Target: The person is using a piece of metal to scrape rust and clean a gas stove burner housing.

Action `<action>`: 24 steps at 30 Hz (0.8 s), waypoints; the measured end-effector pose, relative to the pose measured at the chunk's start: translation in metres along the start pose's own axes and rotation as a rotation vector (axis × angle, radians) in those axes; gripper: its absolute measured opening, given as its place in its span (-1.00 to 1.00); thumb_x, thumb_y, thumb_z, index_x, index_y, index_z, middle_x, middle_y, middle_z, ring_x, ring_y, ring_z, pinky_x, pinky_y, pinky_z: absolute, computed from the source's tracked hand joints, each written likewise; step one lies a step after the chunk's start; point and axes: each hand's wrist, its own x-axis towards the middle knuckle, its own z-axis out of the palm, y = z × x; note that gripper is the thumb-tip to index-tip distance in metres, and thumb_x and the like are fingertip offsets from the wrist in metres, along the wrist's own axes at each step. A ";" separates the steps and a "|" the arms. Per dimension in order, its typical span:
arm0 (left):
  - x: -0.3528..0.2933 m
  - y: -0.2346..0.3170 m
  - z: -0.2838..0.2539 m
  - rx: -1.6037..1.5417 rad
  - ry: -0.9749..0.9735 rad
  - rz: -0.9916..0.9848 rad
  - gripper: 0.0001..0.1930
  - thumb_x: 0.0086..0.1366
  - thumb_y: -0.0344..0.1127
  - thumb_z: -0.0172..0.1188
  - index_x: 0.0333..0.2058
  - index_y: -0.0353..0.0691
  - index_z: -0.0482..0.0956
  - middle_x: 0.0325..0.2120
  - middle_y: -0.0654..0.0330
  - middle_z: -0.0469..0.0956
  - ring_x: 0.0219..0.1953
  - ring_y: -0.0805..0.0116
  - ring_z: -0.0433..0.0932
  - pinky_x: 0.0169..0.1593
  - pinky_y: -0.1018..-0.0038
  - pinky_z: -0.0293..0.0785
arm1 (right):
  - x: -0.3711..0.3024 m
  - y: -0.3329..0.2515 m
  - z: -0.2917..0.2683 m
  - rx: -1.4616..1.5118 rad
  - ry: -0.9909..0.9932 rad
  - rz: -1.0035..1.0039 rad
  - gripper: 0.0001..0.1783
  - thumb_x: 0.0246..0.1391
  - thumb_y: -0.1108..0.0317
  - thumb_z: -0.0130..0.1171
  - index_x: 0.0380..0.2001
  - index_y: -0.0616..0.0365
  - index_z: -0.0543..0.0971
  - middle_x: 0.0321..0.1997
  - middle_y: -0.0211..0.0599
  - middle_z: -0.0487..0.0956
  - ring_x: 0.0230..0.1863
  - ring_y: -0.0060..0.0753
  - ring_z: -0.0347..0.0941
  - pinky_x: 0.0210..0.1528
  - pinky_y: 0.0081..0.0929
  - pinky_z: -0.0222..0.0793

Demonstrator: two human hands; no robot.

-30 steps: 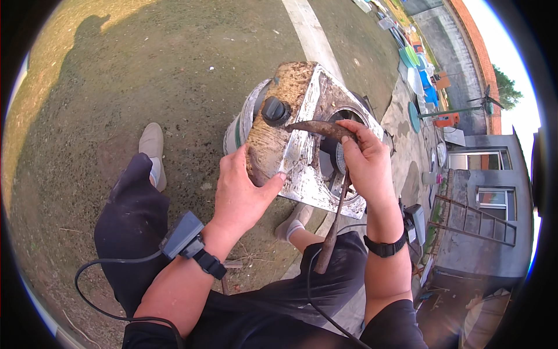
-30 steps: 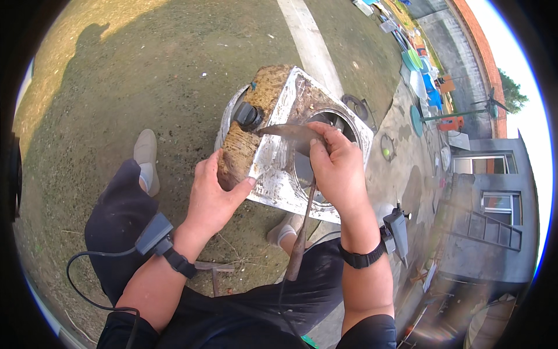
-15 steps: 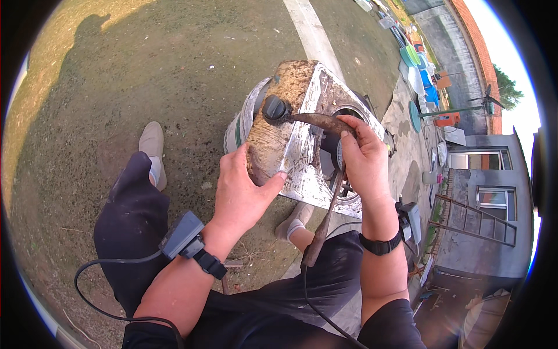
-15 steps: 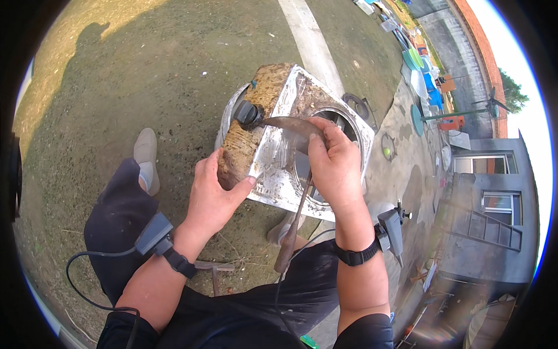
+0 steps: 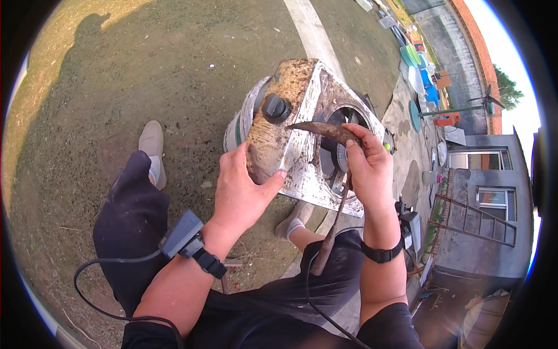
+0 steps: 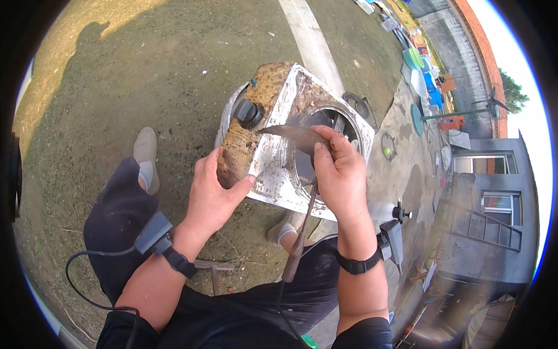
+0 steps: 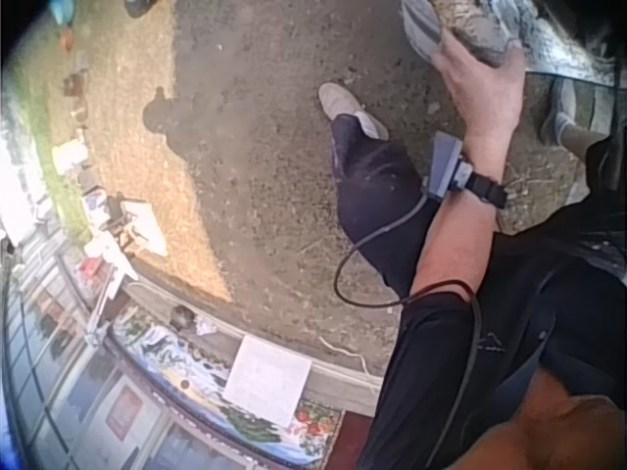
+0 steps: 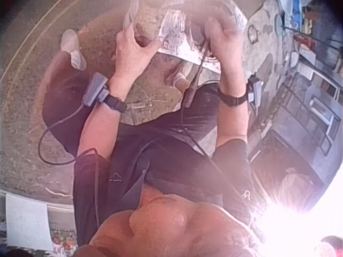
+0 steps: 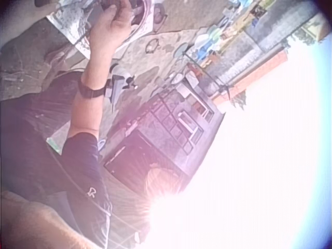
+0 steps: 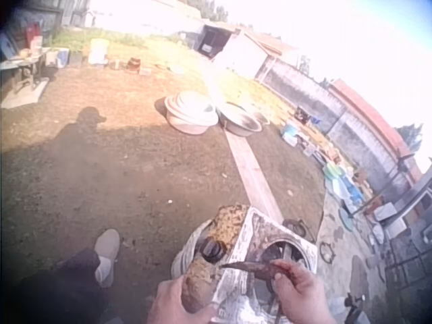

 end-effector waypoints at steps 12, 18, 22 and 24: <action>-0.001 -0.004 0.001 0.002 0.011 0.021 -0.09 0.24 -0.06 0.52 0.40 -0.40 0.29 0.21 -0.18 0.38 0.24 -0.06 0.51 0.32 0.19 0.46 | -0.003 -0.004 -0.001 -0.126 -0.011 -0.037 -0.68 0.37 0.46 0.16 0.12 0.26 0.67 -0.38 -0.55 0.59 -0.37 -0.78 0.38 -0.31 -0.65 0.33; -0.001 -0.003 0.003 0.004 0.019 0.010 -0.10 0.23 -0.06 0.53 0.39 -0.41 0.31 0.21 -0.17 0.39 0.24 -0.06 0.52 0.31 0.20 0.47 | 0.027 -0.004 -0.011 -0.001 0.091 -0.009 -0.69 0.37 0.45 0.14 0.11 0.26 0.67 -0.44 -0.58 0.54 -0.40 -0.82 0.33 -0.37 -0.68 0.26; -0.001 -0.003 0.001 0.000 0.017 -0.006 -0.10 0.23 -0.06 0.53 0.38 -0.41 0.32 0.21 -0.18 0.40 0.24 -0.06 0.52 0.31 0.20 0.47 | 0.065 0.000 -0.007 0.025 0.157 -0.055 -0.69 0.39 0.41 0.13 0.10 0.23 0.68 -0.54 -0.59 0.51 -0.64 -0.75 0.31 -0.56 -0.59 0.25; -0.001 -0.005 0.003 0.005 0.033 0.013 -0.10 0.22 -0.05 0.53 0.38 -0.42 0.32 0.21 -0.19 0.40 0.24 -0.07 0.51 0.32 0.19 0.46 | 0.085 0.002 -0.008 0.029 0.162 -0.087 -0.68 0.38 0.39 0.12 0.10 0.21 0.68 -0.56 -0.57 0.51 -0.71 -0.70 0.30 -0.62 -0.53 0.25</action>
